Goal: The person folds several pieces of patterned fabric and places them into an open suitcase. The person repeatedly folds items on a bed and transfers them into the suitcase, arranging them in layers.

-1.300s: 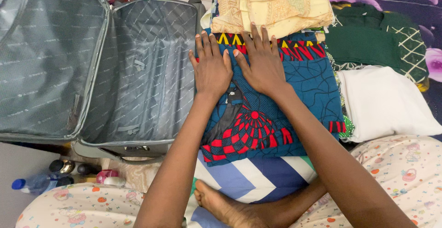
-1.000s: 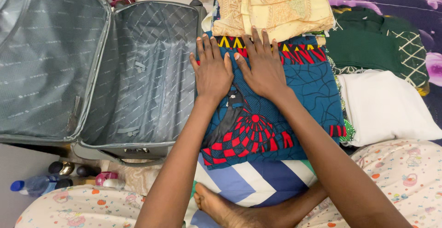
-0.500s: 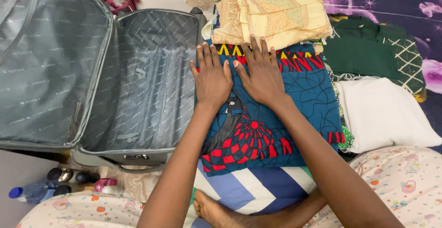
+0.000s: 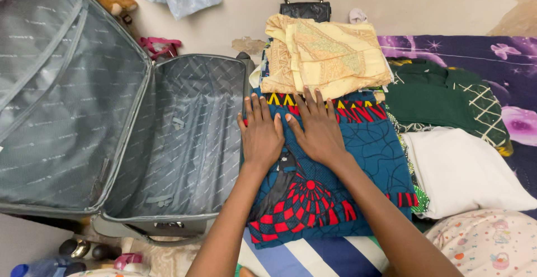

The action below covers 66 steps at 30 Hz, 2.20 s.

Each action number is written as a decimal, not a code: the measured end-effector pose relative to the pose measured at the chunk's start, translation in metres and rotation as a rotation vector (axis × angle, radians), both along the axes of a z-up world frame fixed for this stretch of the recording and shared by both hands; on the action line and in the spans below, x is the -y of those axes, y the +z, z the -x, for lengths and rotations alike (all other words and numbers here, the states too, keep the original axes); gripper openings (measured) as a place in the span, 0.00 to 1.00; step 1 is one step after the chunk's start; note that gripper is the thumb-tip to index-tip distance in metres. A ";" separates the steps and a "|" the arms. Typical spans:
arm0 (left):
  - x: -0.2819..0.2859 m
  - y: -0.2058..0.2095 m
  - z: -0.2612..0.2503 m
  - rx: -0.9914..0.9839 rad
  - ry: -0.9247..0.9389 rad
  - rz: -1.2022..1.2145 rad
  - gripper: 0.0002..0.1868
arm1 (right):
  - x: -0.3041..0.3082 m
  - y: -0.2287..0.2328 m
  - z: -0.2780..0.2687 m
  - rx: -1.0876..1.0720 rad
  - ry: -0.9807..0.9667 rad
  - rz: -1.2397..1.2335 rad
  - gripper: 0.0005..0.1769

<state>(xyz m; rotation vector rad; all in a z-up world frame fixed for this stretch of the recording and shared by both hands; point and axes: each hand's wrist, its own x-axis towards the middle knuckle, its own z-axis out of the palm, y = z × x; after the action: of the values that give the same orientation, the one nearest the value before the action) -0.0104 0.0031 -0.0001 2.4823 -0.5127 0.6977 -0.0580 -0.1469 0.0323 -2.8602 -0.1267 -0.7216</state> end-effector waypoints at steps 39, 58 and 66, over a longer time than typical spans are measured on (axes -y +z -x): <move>-0.003 0.016 0.013 0.044 -0.043 -0.030 0.37 | 0.009 -0.002 0.010 0.002 0.020 -0.025 0.38; 0.121 0.035 -0.042 0.057 -0.338 -0.076 0.42 | 0.149 0.003 -0.054 0.225 -0.241 -0.236 0.37; 0.118 0.003 -0.103 0.147 -0.184 -0.191 0.31 | 0.198 -0.010 -0.089 0.210 -0.329 -0.429 0.39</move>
<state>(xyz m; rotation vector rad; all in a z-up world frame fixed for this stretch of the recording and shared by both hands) 0.0925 -0.1148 0.0031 2.5270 -0.8880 0.7922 0.0307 -0.3454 0.0227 -2.4119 0.4280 -0.9725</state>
